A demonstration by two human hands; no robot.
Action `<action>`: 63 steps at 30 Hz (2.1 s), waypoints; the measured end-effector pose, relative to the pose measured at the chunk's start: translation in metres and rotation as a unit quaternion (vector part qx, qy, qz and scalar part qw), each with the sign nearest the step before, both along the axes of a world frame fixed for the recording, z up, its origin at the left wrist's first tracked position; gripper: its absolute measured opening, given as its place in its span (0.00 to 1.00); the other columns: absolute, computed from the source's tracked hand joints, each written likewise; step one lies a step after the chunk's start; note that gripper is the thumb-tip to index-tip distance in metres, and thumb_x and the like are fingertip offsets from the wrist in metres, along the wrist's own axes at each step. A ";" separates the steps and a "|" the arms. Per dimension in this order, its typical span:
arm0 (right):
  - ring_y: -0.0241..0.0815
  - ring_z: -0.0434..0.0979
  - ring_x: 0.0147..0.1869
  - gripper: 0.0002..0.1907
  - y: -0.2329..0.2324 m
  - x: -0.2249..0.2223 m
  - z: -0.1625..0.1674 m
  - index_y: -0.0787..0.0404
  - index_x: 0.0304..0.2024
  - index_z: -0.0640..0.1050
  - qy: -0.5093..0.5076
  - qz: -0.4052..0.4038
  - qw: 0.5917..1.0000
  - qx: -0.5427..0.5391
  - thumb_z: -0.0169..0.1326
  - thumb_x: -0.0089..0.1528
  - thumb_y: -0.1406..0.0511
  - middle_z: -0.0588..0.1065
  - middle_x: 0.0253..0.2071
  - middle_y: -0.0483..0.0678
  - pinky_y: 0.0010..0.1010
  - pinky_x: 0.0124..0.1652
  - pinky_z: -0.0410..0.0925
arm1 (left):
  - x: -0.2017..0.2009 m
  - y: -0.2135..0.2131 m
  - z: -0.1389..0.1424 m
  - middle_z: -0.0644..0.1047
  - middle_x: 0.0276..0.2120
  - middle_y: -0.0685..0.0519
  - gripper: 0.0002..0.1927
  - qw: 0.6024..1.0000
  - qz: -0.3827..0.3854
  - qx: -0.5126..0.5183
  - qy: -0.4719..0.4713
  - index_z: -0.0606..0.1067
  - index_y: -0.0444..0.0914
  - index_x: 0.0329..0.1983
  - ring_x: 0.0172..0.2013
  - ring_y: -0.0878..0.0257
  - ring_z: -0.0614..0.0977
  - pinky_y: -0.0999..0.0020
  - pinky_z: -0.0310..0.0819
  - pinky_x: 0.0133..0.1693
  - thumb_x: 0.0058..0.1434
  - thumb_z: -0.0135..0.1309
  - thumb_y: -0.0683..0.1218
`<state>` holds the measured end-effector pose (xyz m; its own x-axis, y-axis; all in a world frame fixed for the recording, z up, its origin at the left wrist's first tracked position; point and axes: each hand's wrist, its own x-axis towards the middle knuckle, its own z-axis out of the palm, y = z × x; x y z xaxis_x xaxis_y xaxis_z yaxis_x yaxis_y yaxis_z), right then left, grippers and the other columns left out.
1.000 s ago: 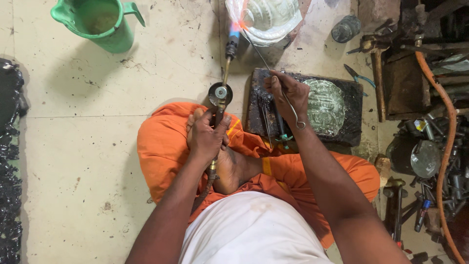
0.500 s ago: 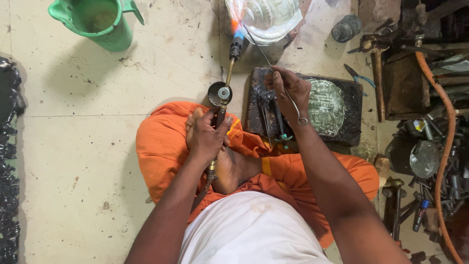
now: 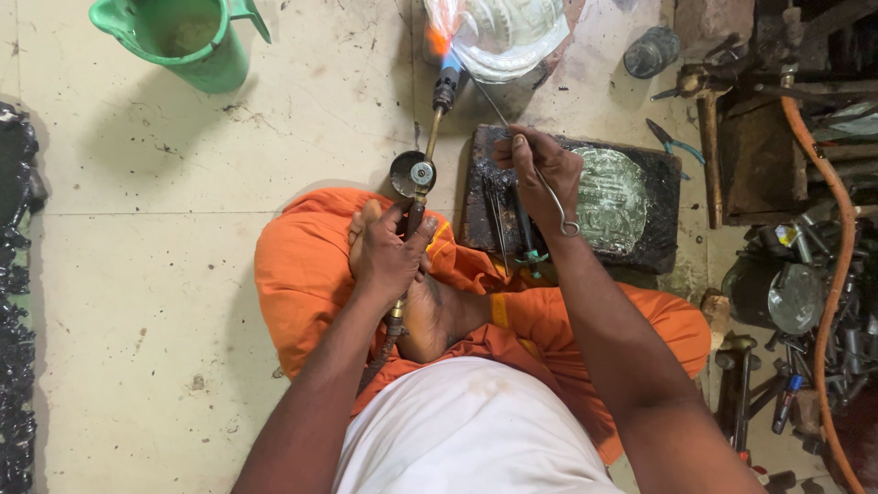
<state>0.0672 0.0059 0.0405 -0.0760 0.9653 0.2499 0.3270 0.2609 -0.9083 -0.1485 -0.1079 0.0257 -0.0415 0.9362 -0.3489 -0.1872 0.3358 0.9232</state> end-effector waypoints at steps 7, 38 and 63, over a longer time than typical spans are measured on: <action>0.39 0.86 0.41 0.13 0.001 0.002 0.006 0.71 0.53 0.79 0.000 0.008 1.000 0.013 0.50 0.73 0.67 0.83 0.40 0.55 0.28 0.42 0.81 | 0.001 0.000 0.002 0.74 0.23 0.58 0.22 1.000 0.003 0.001 0.001 0.74 0.35 0.57 0.16 0.73 0.75 0.77 0.68 0.15 0.64 0.59 0.51; 0.39 0.86 0.39 0.13 0.012 -0.004 0.004 0.72 0.52 0.79 0.000 0.006 1.000 0.012 0.49 0.73 0.68 0.83 0.39 0.54 0.28 0.41 0.80 | 0.000 -0.001 0.001 0.73 0.21 0.58 0.18 1.000 -0.011 -0.003 0.013 0.74 0.35 0.49 0.16 0.73 0.75 0.77 0.67 0.15 0.65 0.59 0.52; 0.38 0.86 0.41 0.12 -0.014 0.006 -0.008 0.71 0.53 0.79 0.019 -0.011 1.000 0.002 0.51 0.72 0.68 0.84 0.40 0.54 0.27 0.43 0.81 | 0.002 -0.005 0.008 0.75 0.26 0.57 0.16 0.999 0.047 -0.007 -0.018 0.75 0.34 0.52 0.17 0.73 0.75 0.77 0.67 0.17 0.68 0.58 0.49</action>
